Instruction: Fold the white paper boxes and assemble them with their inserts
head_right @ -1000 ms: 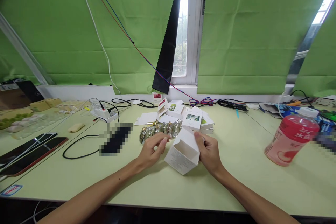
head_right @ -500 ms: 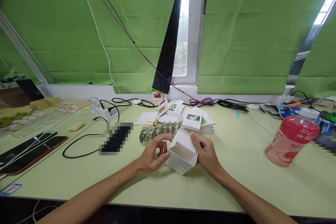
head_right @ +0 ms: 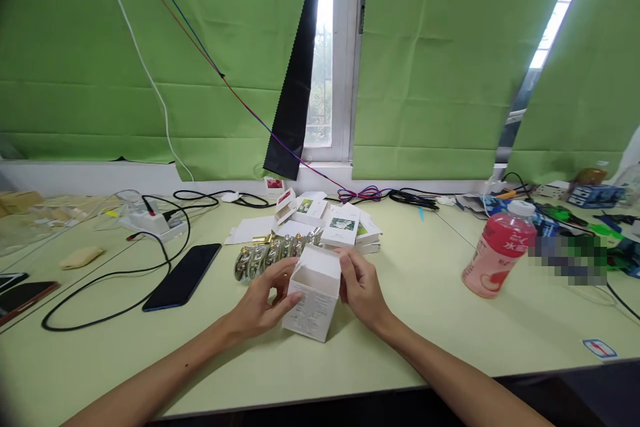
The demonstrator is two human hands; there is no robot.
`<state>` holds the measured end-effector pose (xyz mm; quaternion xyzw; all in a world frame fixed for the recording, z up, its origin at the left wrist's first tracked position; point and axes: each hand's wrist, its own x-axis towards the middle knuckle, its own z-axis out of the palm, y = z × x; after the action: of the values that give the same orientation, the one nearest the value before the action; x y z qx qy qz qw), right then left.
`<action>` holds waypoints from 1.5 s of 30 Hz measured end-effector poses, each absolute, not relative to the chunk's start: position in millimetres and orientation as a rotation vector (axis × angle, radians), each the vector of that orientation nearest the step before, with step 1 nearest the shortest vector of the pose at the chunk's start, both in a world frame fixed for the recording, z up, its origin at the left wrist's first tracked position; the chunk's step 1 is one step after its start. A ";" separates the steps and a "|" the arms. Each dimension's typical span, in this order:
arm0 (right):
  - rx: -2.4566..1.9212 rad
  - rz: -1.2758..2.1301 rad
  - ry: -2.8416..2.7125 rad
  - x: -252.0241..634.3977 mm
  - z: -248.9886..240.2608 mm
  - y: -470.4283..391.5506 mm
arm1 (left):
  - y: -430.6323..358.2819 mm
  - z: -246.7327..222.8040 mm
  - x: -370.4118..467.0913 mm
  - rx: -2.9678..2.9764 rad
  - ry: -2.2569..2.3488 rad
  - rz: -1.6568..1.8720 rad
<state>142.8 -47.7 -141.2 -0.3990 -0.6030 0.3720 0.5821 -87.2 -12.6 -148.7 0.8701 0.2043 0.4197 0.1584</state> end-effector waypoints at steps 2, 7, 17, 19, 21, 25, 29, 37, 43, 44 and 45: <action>-0.912 0.825 -1.414 144.3 -143.1 -46.9 | -10.8 -149.8 -86.8 2.491 0.601 1.210; -0.857 0.772 -1.471 145.6 -146.1 -47.3 | -10.4 -149.7 -85.4 2.492 0.683 1.186; -0.790 0.643 -1.664 148.0 -149.7 -47.5 | -11.8 -149.7 -84.2 2.505 0.720 1.191; -0.788 0.574 -1.693 148.0 -149.1 -47.5 | -12.4 -149.6 -83.6 2.478 0.728 1.193; -0.804 0.511 -1.697 147.7 -148.8 -47.1 | -13.4 -148.2 -82.8 2.459 0.724 1.205; -0.841 0.432 -1.658 146.9 -148.1 -45.7 | -14.9 -144.2 -81.4 2.475 0.693 1.214; -0.827 0.393 -1.669 146.4 -148.5 -44.4 | -14.3 -144.7 -81.3 2.473 0.725 1.197; -0.808 0.278 -1.720 146.2 -148.6 -44.4 | -12.4 -153.2 -82.4 2.334 0.774 1.119; -0.781 0.157 -1.725 144.2 -146.5 -45.3 | -12.5 -155.1 -82.4 2.291 0.781 1.132; -0.778 0.143 -1.723 144.0 -146.3 -45.6 | -12.5 -155.1 -82.4 2.290 0.782 1.141; -0.774 0.130 -1.722 143.8 -146.2 -45.9 | -12.5 -155.0 -82.5 2.289 0.783 1.145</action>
<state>143.8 -45.9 -146.2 -0.3319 -0.7382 0.0558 0.5847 -82.5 -12.5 -155.0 0.8323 0.2846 0.4161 0.2304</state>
